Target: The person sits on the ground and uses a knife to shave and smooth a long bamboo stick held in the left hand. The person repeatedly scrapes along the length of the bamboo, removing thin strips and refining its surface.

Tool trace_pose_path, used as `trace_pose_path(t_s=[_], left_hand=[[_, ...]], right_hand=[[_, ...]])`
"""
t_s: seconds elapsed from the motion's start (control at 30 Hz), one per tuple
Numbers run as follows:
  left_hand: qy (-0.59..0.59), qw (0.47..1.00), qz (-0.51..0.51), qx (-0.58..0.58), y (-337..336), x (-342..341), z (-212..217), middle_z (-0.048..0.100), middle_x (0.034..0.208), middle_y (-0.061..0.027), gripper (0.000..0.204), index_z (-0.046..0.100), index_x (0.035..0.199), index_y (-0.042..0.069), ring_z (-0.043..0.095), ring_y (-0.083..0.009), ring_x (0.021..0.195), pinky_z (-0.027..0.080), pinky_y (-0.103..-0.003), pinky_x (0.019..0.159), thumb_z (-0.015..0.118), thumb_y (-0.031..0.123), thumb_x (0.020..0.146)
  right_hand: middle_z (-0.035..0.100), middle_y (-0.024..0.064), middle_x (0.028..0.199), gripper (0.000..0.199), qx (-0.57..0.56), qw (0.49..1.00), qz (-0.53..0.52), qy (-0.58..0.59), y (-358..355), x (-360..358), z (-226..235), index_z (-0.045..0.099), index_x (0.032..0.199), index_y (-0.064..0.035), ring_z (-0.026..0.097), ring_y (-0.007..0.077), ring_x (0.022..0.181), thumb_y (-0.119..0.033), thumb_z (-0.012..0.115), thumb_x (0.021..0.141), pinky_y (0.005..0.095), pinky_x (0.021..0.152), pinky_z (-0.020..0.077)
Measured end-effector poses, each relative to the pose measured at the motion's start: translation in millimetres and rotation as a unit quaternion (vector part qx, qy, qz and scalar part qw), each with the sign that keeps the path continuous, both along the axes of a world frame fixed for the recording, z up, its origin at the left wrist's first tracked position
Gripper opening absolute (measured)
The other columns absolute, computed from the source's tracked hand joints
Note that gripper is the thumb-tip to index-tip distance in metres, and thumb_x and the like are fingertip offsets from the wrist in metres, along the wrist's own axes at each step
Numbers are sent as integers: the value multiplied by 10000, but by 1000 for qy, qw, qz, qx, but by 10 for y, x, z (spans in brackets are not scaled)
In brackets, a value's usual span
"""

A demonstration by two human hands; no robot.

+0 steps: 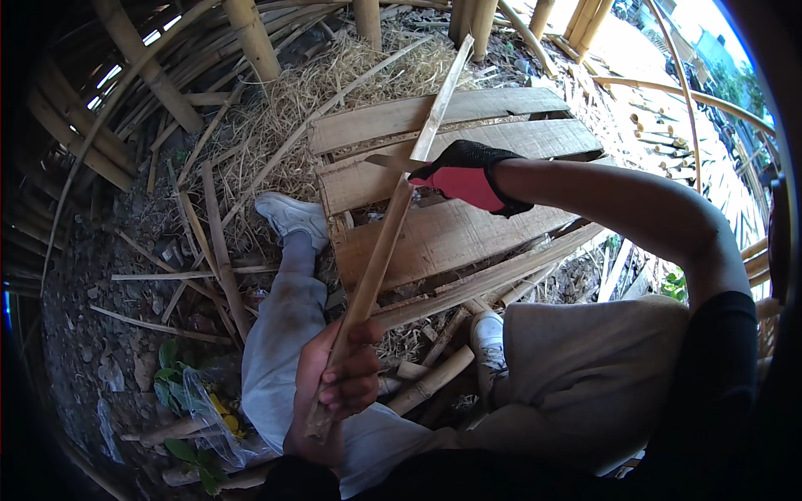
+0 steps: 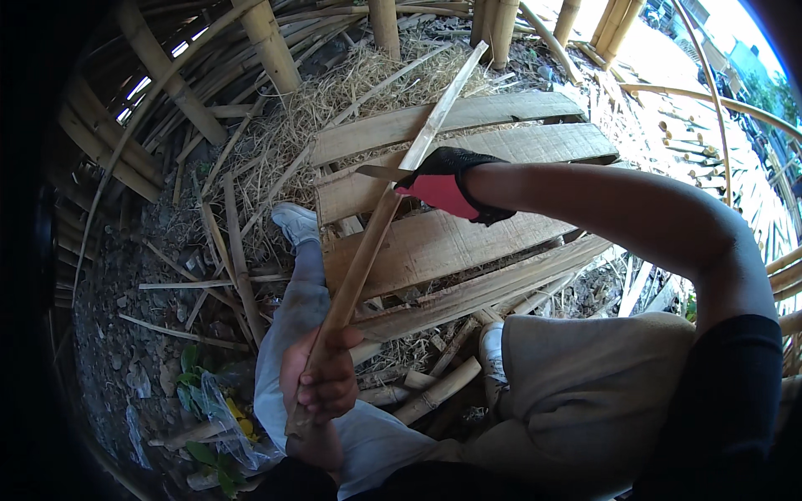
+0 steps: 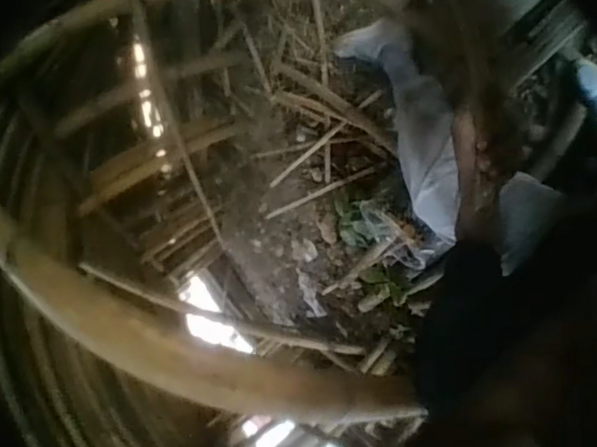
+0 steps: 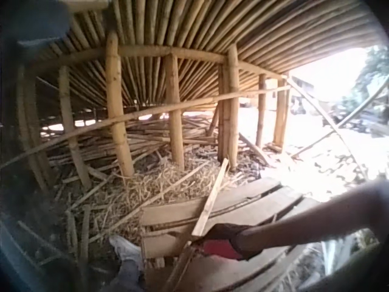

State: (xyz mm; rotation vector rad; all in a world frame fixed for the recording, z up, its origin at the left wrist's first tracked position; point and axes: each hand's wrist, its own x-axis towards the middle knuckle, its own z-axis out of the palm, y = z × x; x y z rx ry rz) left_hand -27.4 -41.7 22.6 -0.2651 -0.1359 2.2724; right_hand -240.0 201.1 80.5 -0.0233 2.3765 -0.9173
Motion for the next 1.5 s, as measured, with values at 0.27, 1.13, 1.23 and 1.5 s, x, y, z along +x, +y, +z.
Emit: trace_pose_path(t_s=[0.27,1.13,1.23,1.5], left_hand=[[20,1000,0,-3,18,18,19,423,466,46,346,469,929,169,429,-74,298,308,-229,250,276,397,1104],[-19,999,-29,12,30,38,-23,423,474,16,352,409,909,171,415,-100,290,332,-242,260,262,424,1104],[-10,999,-36,16,43,64,-15,414,475,25,347,406,907,175,411,-95,292,327,-238,262,267,424,1105],[-8,998,-40,45,77,107,-14,403,470,37,340,397,899,172,405,-78,291,326,-227,268,323,441,1094]], right_hand=[[625,-5,713,336,-7,991,132,15,-104,231,146,780,1101,-132,529,109,632,-413,689,941,300,620,465],[662,28,694,327,199,828,287,439,56,350,22,688,867,-181,683,230,595,-472,586,977,394,484,520],[665,27,722,310,83,773,404,482,24,753,80,710,891,-200,668,257,589,-480,601,967,386,498,521],[653,-1,682,296,147,798,370,453,-20,664,-102,721,882,-239,662,232,572,-487,587,974,372,511,521]])
